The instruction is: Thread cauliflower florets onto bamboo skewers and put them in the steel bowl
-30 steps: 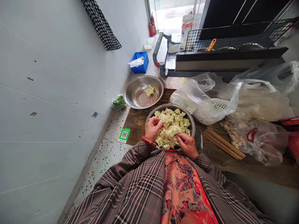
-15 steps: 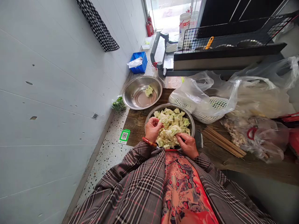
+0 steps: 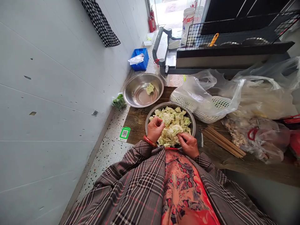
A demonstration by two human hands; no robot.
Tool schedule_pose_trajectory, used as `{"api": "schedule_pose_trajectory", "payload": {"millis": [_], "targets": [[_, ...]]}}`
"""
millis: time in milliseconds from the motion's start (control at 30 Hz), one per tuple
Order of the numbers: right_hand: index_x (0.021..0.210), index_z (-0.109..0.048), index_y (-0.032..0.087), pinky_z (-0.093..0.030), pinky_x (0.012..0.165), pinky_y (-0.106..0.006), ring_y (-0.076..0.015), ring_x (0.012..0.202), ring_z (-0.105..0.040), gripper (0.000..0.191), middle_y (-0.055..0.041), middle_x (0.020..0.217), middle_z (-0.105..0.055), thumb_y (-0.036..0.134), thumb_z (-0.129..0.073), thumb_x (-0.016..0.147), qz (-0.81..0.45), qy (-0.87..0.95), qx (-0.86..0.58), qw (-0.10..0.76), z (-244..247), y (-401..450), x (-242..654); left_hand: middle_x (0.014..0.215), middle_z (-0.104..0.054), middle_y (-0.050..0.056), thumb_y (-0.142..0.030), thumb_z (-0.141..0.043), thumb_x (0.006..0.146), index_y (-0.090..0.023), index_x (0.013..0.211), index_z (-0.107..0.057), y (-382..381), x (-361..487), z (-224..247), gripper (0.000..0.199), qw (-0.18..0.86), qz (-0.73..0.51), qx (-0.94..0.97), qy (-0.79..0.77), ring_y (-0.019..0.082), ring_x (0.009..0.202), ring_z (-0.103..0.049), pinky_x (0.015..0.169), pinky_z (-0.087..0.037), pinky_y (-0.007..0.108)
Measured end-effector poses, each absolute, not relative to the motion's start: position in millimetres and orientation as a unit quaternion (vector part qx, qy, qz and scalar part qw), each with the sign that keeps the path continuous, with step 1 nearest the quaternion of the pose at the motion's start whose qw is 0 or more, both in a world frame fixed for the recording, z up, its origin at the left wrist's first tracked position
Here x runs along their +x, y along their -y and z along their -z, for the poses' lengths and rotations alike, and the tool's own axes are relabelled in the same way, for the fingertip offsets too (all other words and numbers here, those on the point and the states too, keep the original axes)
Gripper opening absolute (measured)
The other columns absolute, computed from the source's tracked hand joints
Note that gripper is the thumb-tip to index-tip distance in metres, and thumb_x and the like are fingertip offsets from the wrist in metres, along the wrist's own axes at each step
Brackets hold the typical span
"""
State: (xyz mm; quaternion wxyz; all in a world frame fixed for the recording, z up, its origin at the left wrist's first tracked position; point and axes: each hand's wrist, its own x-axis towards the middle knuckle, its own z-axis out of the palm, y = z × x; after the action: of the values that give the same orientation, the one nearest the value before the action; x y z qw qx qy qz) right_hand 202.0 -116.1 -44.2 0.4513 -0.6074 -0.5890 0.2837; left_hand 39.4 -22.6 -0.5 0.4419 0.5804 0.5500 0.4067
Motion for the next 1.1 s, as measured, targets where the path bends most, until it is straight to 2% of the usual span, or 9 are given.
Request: {"api": "schedule_pose_trajectory", "payload": {"millis": [433,600,1100], "targets": [[0.083,-0.068,0.018,-0.048,0.068,-0.027,-0.0160,0.070,-0.062,0.025,-0.0048,0.075,-0.067,0.033,-0.049,0.090,-0.284,0.587,-0.601,0.462,49,117,203,0.059,-0.050,-0.003,-0.020,-0.063,0.069,-0.017,0.065,-0.054,26,37,-5,0.009,0.430,-0.368,0.629,-0.532,0.009,0.055,-0.044,0.054,-0.035,0.022],[0.084,-0.068,0.018,-0.048,0.066,-0.027,-0.0153,0.066,-0.060,0.025,-0.0042,0.072,-0.066,0.032,-0.048,0.090,-0.280,0.597,-0.598,0.455,51,116,204,0.060,-0.052,-0.002,-0.020,-0.063,0.068,-0.018,0.068,-0.056,26,34,0,0.007,0.446,-0.356,0.634,-0.522,0.010,0.056,-0.045,0.055,-0.035,0.023],[0.083,-0.068,0.019,-0.046,0.066,-0.028,-0.0159,0.068,-0.060,0.027,-0.0044,0.073,-0.066,0.033,-0.047,0.091,-0.276,0.578,-0.608,0.469,48,113,203,0.063,-0.056,0.000,-0.018,-0.060,0.072,-0.020,0.070,-0.059,22,40,-18,0.003,0.406,-0.309,0.703,-0.496,0.012,0.060,-0.048,0.060,-0.037,0.025]]}}
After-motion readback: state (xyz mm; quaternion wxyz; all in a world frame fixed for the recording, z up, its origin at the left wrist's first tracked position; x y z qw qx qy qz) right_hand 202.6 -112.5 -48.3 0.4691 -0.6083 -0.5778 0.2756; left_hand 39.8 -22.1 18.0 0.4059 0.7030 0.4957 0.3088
